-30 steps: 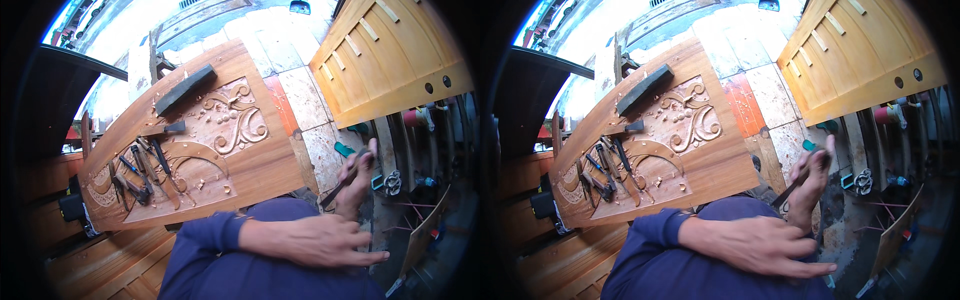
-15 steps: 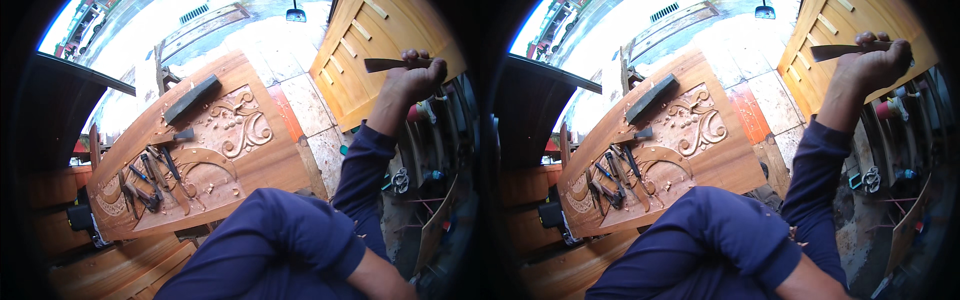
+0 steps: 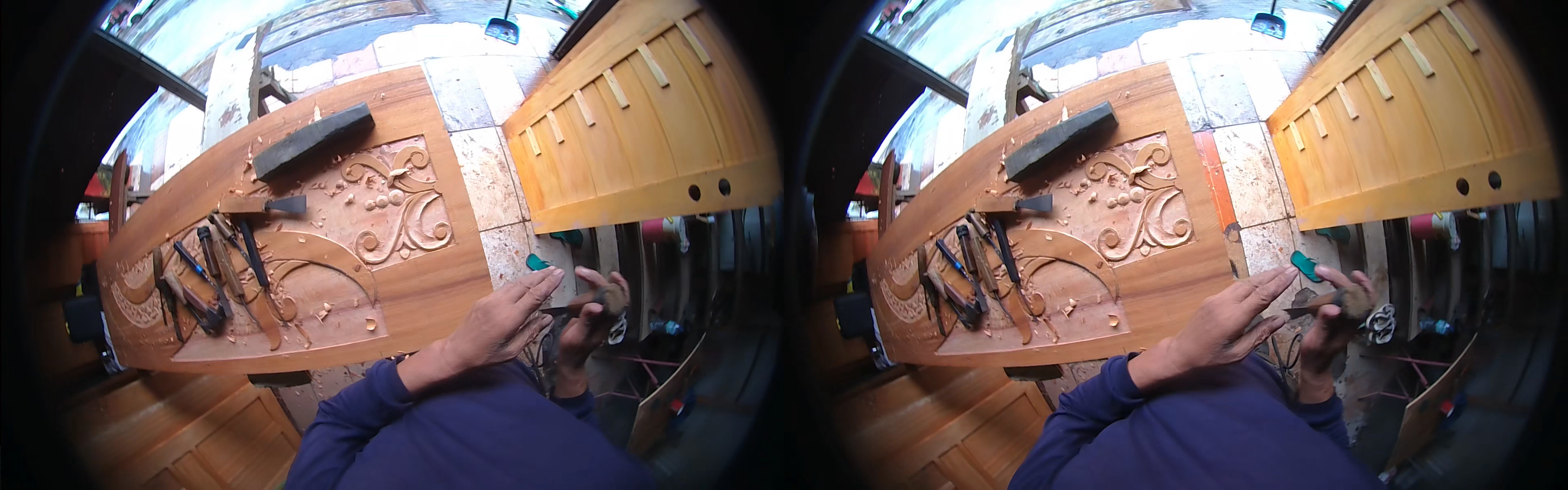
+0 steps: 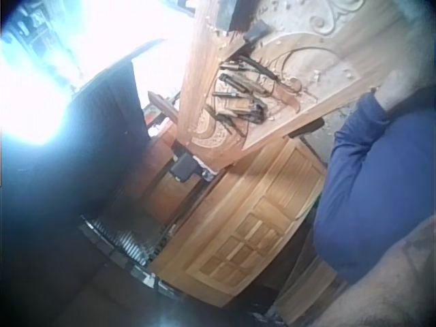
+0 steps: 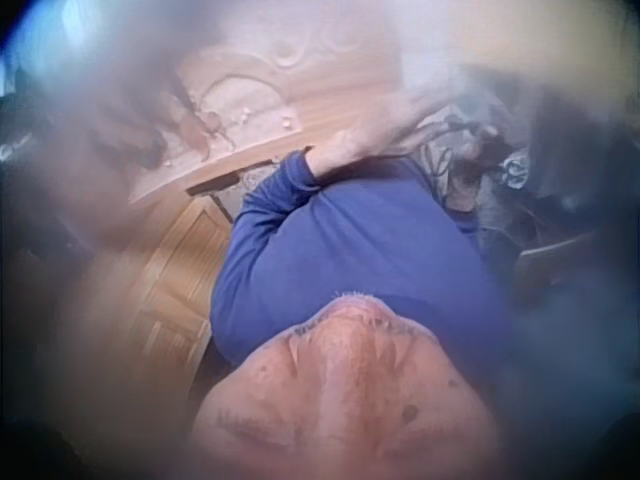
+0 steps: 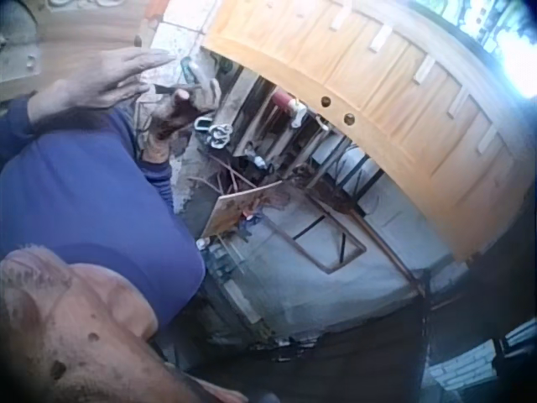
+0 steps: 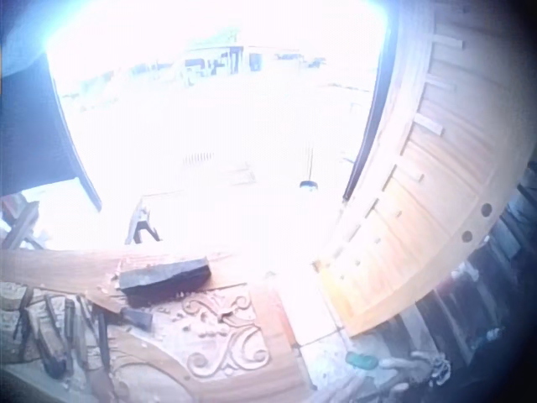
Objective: The person carves decorative floral patterns into a wooden panel using a chisel and a wooden mallet.
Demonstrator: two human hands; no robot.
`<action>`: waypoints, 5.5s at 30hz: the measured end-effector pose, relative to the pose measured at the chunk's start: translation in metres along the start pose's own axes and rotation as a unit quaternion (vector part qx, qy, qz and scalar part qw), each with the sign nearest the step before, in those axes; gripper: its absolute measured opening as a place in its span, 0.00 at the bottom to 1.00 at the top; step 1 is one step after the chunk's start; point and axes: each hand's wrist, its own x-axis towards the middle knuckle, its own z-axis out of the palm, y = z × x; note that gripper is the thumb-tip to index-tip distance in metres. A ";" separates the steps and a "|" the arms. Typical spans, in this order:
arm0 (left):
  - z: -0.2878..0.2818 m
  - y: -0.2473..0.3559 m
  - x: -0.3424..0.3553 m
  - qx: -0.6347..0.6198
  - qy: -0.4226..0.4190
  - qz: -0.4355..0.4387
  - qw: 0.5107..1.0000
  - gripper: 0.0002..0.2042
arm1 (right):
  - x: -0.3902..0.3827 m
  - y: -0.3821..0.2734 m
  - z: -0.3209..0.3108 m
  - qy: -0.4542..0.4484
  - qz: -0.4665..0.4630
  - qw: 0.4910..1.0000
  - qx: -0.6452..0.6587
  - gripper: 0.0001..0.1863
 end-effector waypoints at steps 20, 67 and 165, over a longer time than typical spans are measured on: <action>0.018 -0.037 -0.059 -0.110 0.657 -0.231 0.709 0.22 | 0.184 0.065 0.179 -0.429 -0.077 0.849 0.299 0.52; -0.021 -0.154 0.011 -0.049 0.842 -0.097 0.528 0.28 | 0.236 -0.101 0.299 -0.631 -0.170 0.674 0.345 0.43; -0.034 -0.178 0.010 -0.052 0.776 -0.078 0.623 0.25 | 0.215 -0.192 0.370 -0.694 -0.661 0.285 0.020 0.43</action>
